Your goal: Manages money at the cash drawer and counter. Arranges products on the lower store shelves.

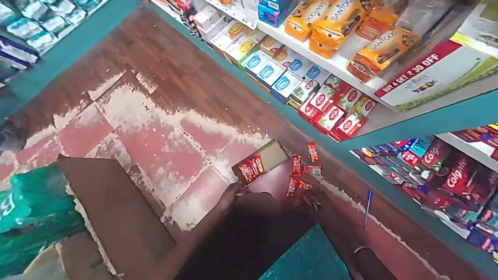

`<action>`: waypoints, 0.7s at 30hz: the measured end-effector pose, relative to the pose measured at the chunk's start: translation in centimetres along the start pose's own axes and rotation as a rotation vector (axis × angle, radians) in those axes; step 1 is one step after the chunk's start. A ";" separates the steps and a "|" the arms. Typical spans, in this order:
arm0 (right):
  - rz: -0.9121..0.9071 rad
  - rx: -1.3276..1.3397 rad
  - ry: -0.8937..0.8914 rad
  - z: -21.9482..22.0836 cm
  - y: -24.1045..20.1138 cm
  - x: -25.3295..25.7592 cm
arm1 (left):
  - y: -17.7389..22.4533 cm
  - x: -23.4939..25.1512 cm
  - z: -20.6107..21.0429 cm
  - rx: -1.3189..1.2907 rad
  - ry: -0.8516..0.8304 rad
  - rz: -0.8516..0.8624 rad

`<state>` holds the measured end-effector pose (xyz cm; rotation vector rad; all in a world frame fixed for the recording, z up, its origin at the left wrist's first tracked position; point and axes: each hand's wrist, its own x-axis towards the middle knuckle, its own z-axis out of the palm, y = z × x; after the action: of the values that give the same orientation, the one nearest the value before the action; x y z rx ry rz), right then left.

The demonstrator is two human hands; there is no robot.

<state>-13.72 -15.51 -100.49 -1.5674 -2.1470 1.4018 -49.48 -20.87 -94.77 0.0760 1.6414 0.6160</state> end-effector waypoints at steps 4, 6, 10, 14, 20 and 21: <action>-0.227 0.016 -0.039 -2.2 -9.6 5.1 | -0.2 0.6 0.1 0.010 0.003 0.027; -0.313 -0.138 -0.107 -1.7 -14.9 8.5 | 0.2 0.1 0.4 0.019 0.021 0.021; -0.247 -0.462 -0.300 -1.4 -19.2 14.0 | 0.8 0.0 0.8 0.015 0.049 0.051; 0.000 -0.358 0.027 -6.4 -13.8 14.4 | 0.4 0.0 0.0 -0.002 0.065 0.080; 0.156 -0.556 0.059 -5.2 -5.3 14.1 | -2.0 -0.5 1.2 0.319 -0.066 0.011; 0.152 -0.552 0.112 -4.6 -5.1 14.3 | -2.4 -0.4 1.6 0.362 -0.108 0.034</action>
<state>-20.95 -1.45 -99.71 -1.9629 -2.5248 0.7509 -47.19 -22.50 -95.49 0.3954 1.6328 0.3286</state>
